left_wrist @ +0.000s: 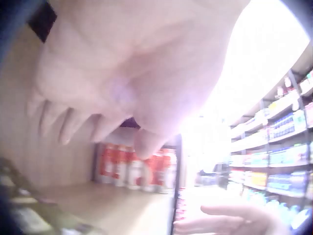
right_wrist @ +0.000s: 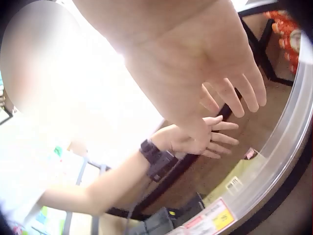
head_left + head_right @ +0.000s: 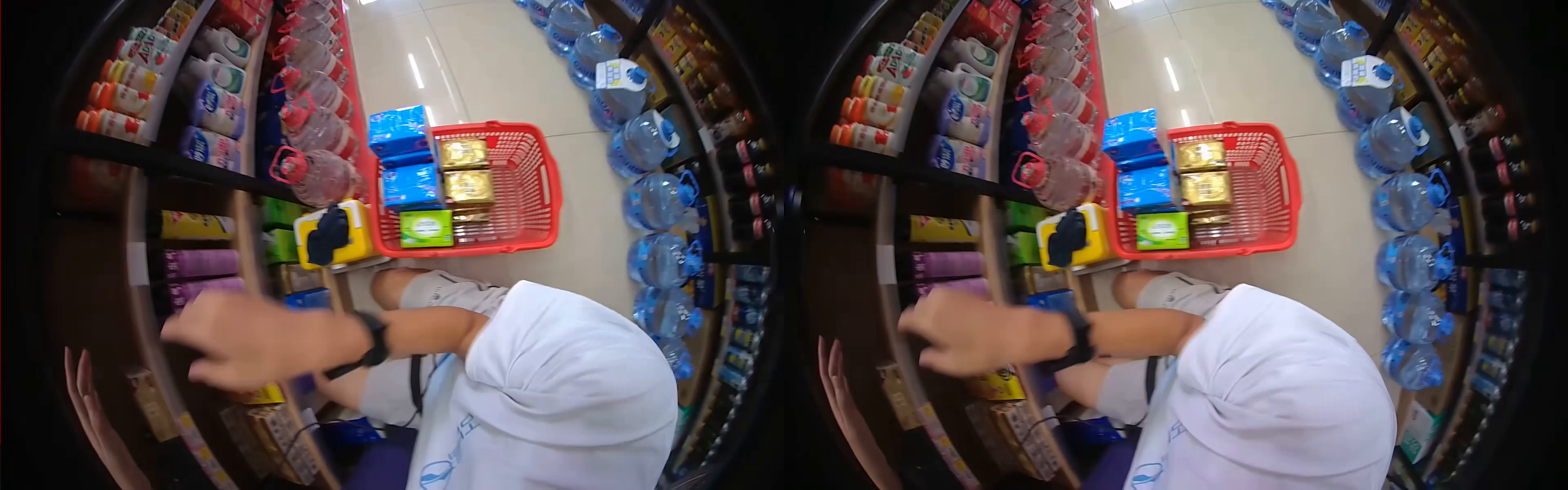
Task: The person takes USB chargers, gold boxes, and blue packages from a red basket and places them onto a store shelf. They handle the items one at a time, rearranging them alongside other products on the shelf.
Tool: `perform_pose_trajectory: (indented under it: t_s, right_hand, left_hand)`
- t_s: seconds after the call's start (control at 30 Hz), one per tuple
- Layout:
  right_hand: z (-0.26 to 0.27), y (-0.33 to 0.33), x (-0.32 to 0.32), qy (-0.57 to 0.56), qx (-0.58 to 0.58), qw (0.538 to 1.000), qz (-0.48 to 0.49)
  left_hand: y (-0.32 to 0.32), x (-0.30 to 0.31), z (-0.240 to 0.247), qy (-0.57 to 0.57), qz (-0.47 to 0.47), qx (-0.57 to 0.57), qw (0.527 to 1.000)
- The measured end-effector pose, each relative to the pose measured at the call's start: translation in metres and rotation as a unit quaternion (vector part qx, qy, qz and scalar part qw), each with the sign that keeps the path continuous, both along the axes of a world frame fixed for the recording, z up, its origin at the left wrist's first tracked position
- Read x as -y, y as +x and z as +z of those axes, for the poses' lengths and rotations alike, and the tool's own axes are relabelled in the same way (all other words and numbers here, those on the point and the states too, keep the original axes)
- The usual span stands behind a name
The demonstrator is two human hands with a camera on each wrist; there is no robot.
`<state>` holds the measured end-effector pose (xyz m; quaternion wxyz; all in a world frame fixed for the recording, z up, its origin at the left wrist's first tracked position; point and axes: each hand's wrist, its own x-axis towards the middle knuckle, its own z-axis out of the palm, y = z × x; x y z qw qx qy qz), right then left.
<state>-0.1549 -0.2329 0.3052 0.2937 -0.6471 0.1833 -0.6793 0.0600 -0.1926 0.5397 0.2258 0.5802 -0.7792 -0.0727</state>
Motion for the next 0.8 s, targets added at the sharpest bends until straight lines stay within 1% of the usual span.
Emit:
perform_pose_trajectory:
  t_s: [0.03,0.07,0.1,0.13,0.17,0.2,0.23,0.27,0.3,0.33,0.37,0.4,0.43,0.47,0.5,0.57,0.6,0.67,0.7,0.73,0.77,0.8]
  right_hand:
    - [-0.016,-0.038,-0.005,0.088,-0.008,0.996,0.026]
    - [-0.027,-0.08,-0.012,0.175,-0.036,0.984,0.021]
    - [-0.052,-0.108,-0.012,0.206,-0.048,0.977,-0.031]
    - [-0.07,-0.144,-0.017,0.303,-0.068,0.95,-0.018]
    - [-0.104,-0.174,-0.012,0.289,-0.065,0.954,-0.04]
    - [-0.124,-0.204,-0.018,0.356,-0.042,0.928,-0.097]
    - [-0.142,-0.237,-0.028,0.391,-0.058,0.906,-0.15]
    - [-0.15,-0.264,-0.041,0.437,-0.037,0.879,-0.185]
    - [-0.178,-0.288,-0.049,0.437,-0.067,0.854,-0.274]
    - [-0.207,-0.311,-0.059,0.459,-0.082,0.821,-0.329]
    - [-0.216,-0.329,-0.074,0.504,-0.084,0.798,-0.319]
    - [-0.223,-0.337,-0.087,0.537,-0.056,0.78,-0.317]
    - [-0.252,-0.35,-0.098,0.557,-0.051,0.771,-0.306]
    - [-0.297,-0.363,-0.106,0.574,-0.042,0.762,-0.297]
    - [-0.323,-0.371,-0.11,0.59,-0.031,0.753,-0.289]
    - [-0.329,-0.368,-0.123,0.647,0.026,0.719,-0.252]
    - [-0.332,-0.365,-0.127,0.674,0.056,0.7,-0.232]
    - [-0.348,-0.36,-0.126,0.686,0.152,0.684,-0.195]
    - [-0.359,-0.357,-0.123,0.689,0.2,0.674,-0.176]
    - [-0.368,-0.354,-0.116,0.703,0.214,0.655,-0.176]
    - [-0.35,-0.35,-0.113,0.696,0.235,0.661,-0.152]
    - [-0.361,-0.349,-0.105,0.699,0.222,0.663,-0.149]
  left_hand:
    - [-0.034,-0.013,-0.012,0.021,-0.034,-0.005,0.999]
    - [-0.066,-0.023,-0.026,0.05,-0.066,-0.014,0.996]
    - [-0.094,-0.03,-0.042,0.087,-0.091,-0.028,0.992]
    - [-0.119,-0.034,-0.058,0.135,-0.107,-0.048,0.984]
    - [-0.139,-0.036,-0.076,0.191,-0.116,-0.073,0.972]
    - [-0.159,-0.036,-0.095,0.246,-0.125,-0.101,0.956]
    - [-0.178,-0.035,-0.115,0.3,-0.129,-0.126,0.937]
    - [-0.193,-0.031,-0.14,0.33,-0.15,-0.143,0.921]
    - [-0.206,-0.025,-0.168,0.359,-0.172,-0.155,0.904]
    - [-0.217,-0.015,-0.196,0.391,-0.185,-0.15,0.889]
    - [-0.227,-0.005,-0.228,0.42,-0.199,-0.141,0.874]
    - [-0.233,0.008,-0.269,0.427,-0.198,-0.143,0.871]
    - [-0.237,0.019,-0.312,0.433,-0.199,-0.14,0.868]
    - [-0.244,0.028,-0.344,0.454,-0.163,-0.132,0.866]
    - [-0.249,0.039,-0.375,0.473,-0.129,-0.121,0.863]
    - [-0.245,0.067,-0.458,0.514,-0.129,-0.161,0.832]
    - [-0.249,0.07,-0.481,0.521,-0.133,-0.183,0.823]
    - [-0.273,0.066,-0.505,0.541,-0.129,-0.211,0.803]
    - [-0.28,0.072,-0.536,0.532,-0.167,-0.197,0.807]
    - [-0.289,0.068,-0.553,0.498,-0.215,-0.177,0.821]
    - [-0.301,0.061,-0.562,0.462,-0.265,-0.158,0.831]
    - [-0.316,0.049,-0.549,0.474,-0.272,-0.095,0.832]
